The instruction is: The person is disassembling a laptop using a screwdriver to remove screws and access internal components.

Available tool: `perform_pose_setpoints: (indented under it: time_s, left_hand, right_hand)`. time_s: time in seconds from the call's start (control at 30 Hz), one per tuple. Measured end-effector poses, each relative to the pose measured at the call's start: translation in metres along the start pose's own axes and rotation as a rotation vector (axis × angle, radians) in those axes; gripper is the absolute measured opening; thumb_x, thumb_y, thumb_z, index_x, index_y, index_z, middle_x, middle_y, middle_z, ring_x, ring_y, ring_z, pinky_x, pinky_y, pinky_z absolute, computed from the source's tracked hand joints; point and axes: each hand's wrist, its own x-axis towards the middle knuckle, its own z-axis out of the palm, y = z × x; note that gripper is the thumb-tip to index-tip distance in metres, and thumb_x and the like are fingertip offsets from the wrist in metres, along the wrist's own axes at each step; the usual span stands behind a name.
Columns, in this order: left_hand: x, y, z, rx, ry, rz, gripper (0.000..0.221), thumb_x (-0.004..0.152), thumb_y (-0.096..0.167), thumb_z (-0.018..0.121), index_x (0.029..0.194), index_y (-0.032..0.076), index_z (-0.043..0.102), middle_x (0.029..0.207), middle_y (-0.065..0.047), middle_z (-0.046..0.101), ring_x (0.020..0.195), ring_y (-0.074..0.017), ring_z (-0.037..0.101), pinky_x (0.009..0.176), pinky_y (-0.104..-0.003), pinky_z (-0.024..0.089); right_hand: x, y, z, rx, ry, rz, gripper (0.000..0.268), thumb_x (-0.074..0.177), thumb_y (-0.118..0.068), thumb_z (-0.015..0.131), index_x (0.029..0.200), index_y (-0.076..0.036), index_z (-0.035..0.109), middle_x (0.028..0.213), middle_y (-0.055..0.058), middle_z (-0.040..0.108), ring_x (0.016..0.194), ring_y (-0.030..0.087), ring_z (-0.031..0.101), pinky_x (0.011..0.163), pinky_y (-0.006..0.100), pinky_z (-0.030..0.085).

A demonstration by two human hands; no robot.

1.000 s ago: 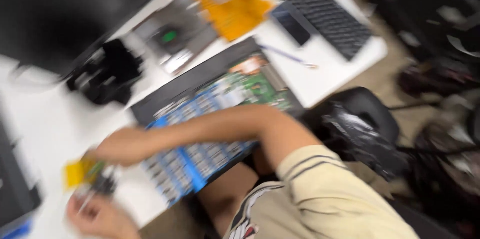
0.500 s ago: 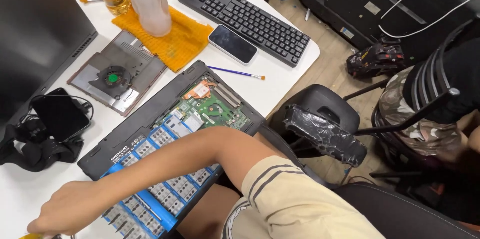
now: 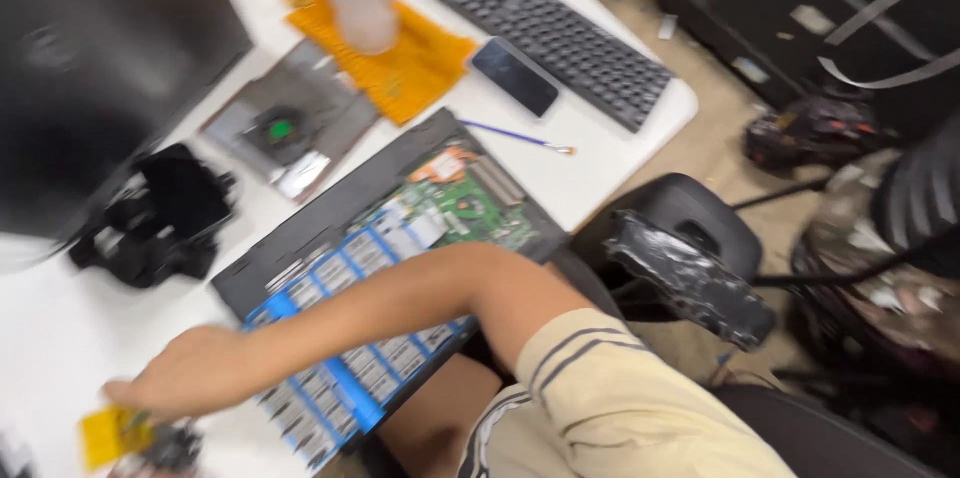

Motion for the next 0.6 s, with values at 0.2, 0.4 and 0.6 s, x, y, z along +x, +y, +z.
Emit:
perform_pose_setpoints:
  time_s: [0.2,0.4,0.6]
  left_hand:
    - [-0.002,-0.022,-0.021,0.062,0.103,-0.082,0.028,0.105,-0.010,0.058,0.131,-0.010,0.066,0.119,-0.029,0.069,0.098,-0.0368,0.066,0.083,-0.042,0.053]
    - [0.001,-0.024,-0.023,0.028,0.088,-0.235,0.040,0.098,-0.006,0.055,0.135,0.004,0.067,0.115,-0.017,0.066,0.095,-0.0260,0.065,0.082,-0.034,0.052]
    - [0.017,0.032,-0.029,0.145,-0.033,-0.177,0.056,0.101,0.007,0.061,0.156,0.009,0.050,0.137,-0.019,0.052,0.102,-0.0329,0.063,0.087,-0.042,0.055]
  right_hand:
    - [-0.019,-0.005,-0.025,0.040,-0.014,-0.022,0.046,0.095,-0.041,0.065,0.129,-0.012,0.054,0.102,0.009,0.081,0.090,0.032,0.079,0.068,0.048,0.059]
    - [-0.039,-0.019,-0.051,-0.019,0.037,0.035,0.039,0.100,-0.044,0.060,0.110,-0.007,0.069,0.093,0.019,0.078,0.090,0.044,0.077,0.070,0.055,0.059]
    - [-0.048,-0.016,-0.053,-0.107,0.092,-0.009,0.038,0.105,-0.037,0.052,0.095,-0.008,0.074,0.074,0.016,0.074,0.075,0.039,0.078,0.067,0.050,0.061]
